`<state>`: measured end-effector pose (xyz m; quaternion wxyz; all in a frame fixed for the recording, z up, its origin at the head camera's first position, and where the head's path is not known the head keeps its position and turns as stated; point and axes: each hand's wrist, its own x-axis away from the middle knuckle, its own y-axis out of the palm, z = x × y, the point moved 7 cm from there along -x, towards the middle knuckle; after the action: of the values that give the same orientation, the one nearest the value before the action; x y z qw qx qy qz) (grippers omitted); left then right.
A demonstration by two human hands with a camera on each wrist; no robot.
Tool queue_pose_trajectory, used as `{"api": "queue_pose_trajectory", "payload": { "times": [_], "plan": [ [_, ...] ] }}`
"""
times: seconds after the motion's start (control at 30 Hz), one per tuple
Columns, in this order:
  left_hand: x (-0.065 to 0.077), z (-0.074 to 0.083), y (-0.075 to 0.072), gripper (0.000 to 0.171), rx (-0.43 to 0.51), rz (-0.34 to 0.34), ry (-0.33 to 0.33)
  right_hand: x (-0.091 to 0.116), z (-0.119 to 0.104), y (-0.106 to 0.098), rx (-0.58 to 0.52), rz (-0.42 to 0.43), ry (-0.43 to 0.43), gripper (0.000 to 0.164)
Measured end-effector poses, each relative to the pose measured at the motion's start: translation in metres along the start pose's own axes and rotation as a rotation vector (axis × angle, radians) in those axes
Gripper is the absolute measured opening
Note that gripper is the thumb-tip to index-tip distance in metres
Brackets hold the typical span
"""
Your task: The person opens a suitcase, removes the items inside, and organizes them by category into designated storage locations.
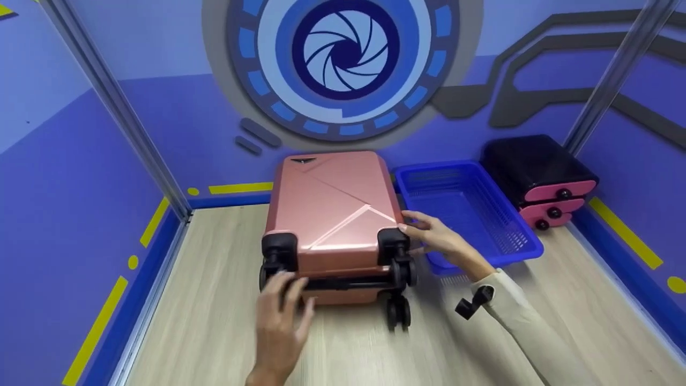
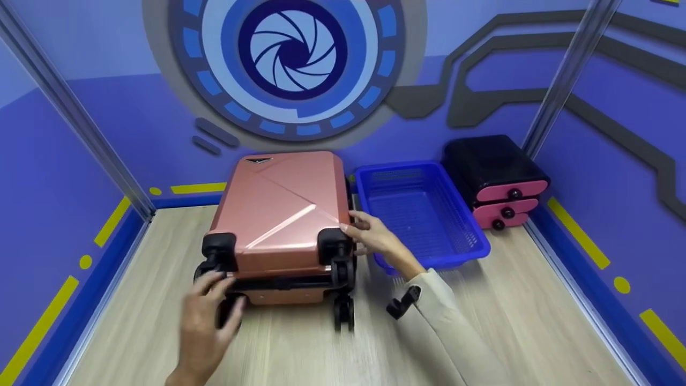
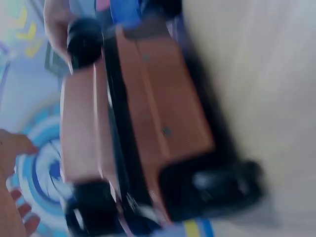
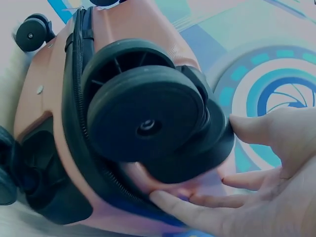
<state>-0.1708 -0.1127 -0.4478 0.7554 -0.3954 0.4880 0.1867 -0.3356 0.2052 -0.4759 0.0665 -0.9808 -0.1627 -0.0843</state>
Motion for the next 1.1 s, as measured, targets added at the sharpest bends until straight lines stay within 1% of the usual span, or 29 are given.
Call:
{"api": "queue_pose_trajectory", "payload": {
  "times": [0.1,0.2,0.3,0.4,0.53,0.63,0.77,0.9,1.0,1.1],
  "plan": [
    [-0.006,0.024,0.035,0.055,0.056,-0.142,0.121,0.006,0.009,-0.005,-0.009,-0.022,0.018,0.07],
    [-0.008,0.045,0.071,0.062,0.112,-0.283,0.202,0.011,0.018,-0.008,-0.017,-0.04,0.032,0.068],
    [-0.011,0.061,0.099,0.064,0.128,-0.375,0.261,0.015,0.024,-0.01,-0.021,-0.044,0.033,0.065],
    [-0.019,0.067,0.119,0.07,0.074,-0.429,0.293,0.017,0.026,-0.014,-0.022,-0.033,0.026,0.062],
    [-0.033,0.07,0.141,0.076,-0.045,-0.454,0.365,0.021,0.024,-0.025,-0.021,-0.002,0.013,0.058],
    [-0.041,0.071,0.153,0.068,-0.111,-0.433,0.414,0.025,0.025,-0.034,-0.031,0.029,0.007,0.056],
    [-0.045,0.071,0.162,0.058,-0.151,-0.393,0.445,0.032,0.028,-0.047,-0.041,0.064,0.0,0.054],
    [-0.046,0.075,0.169,0.058,-0.158,-0.381,0.463,0.041,0.031,-0.061,-0.01,0.115,-0.023,0.053],
    [-0.047,0.078,0.172,0.058,-0.161,-0.382,0.468,0.048,0.03,-0.071,0.072,0.167,-0.078,0.049],
    [-0.05,0.082,0.174,0.052,-0.159,-0.382,0.47,0.058,0.027,-0.079,0.244,0.214,-0.163,0.043]
  ]
}}
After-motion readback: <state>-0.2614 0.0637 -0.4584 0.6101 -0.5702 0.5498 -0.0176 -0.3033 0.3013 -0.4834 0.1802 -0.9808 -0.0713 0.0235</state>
